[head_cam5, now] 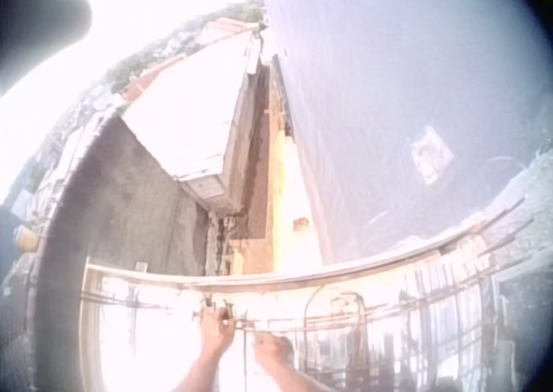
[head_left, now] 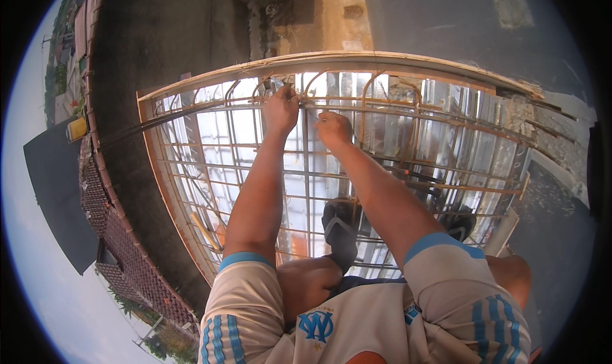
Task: The person is assembling a metal grid structure on a rooftop. They use pliers to bend and secure metal wires at the intersections of the grid. Another person is visible in the background working on the same structure.
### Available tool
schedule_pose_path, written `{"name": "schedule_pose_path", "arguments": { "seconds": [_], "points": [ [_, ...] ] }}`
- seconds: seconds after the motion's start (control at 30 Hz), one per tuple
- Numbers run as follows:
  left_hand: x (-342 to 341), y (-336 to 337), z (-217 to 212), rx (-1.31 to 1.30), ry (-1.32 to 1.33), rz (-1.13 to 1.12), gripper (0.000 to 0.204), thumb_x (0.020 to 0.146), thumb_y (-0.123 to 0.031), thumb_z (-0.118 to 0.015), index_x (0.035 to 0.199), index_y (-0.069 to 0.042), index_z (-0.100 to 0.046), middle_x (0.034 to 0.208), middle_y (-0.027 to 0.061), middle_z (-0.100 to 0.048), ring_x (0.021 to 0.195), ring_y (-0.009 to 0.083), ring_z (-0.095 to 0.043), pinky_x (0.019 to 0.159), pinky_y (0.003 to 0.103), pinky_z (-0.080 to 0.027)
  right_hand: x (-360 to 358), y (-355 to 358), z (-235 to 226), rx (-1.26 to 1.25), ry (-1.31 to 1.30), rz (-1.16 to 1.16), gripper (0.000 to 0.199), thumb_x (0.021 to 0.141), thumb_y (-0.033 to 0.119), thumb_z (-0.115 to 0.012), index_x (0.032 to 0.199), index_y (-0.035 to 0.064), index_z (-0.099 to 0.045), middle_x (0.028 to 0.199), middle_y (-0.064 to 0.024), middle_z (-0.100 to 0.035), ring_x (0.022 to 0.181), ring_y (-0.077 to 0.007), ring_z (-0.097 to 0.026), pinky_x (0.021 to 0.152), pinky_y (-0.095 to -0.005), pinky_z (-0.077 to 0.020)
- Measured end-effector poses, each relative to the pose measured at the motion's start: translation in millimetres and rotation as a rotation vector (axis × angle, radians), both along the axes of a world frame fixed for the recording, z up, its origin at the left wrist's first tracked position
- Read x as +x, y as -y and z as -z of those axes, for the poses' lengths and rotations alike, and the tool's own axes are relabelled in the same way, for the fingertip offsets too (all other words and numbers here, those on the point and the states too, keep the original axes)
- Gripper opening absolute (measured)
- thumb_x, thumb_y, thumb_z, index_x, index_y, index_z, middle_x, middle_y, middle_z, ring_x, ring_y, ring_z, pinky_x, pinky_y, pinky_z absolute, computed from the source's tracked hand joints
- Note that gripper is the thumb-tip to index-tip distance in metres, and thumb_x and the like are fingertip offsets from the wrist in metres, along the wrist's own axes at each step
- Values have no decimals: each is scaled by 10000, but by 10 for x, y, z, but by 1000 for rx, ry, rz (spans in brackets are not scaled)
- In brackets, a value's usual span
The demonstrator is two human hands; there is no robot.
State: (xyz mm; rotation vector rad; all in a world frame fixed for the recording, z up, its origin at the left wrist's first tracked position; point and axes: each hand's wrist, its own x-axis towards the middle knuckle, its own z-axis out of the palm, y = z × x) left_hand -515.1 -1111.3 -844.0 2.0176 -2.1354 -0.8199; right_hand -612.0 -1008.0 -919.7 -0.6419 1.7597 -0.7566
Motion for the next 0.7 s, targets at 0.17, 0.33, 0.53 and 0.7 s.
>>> {"name": "schedule_pose_path", "arguments": {
  "seconds": [0.17, 0.33, 0.53, 0.7],
  "points": [
    [0, -49, -79, 24, -177, 16, 192, 789, -223, -629, 814, -41, -575, 729, 174, -621, 713, 353, -598, 642, 401, -451, -238, 64, -299, 135, -41, -250, 219, 786, 155, -553, 944, 49, -662, 889, -149, -659, 720, -222, -649, 709, -308, -506],
    [-33, -93, -121, 98, -207, -60, 186, 804, -167, -606, 823, 9, -548, 765, 187, -610, 732, 328, -585, 686, 369, -442, -366, 148, -885, 189, -320, -484, 249, 792, 155, -504, 977, 92, -659, 1029, -146, -633, 975, -306, -597, 857, -380, -468],
    [73, -79, 8, 33, -283, -93, 161, 794, -170, -595, 818, -18, -546, 720, 221, -601, 738, 403, -586, 654, 451, -438, -344, 163, -955, 36, -389, -566, 263, 808, 136, -474, 1000, 109, -653, 1053, -143, -624, 1024, -323, -574, 892, -404, -449],
    [-7, -165, 64, -37, -344, -215, 172, 798, -170, -602, 803, 0, -573, 703, 218, -597, 700, 381, -588, 639, 430, -441, -445, 267, -1090, 67, -483, -719, 297, 797, 133, -467, 1032, 95, -645, 1063, -163, -616, 1024, -331, -568, 908, -399, -434]
  ]
}}
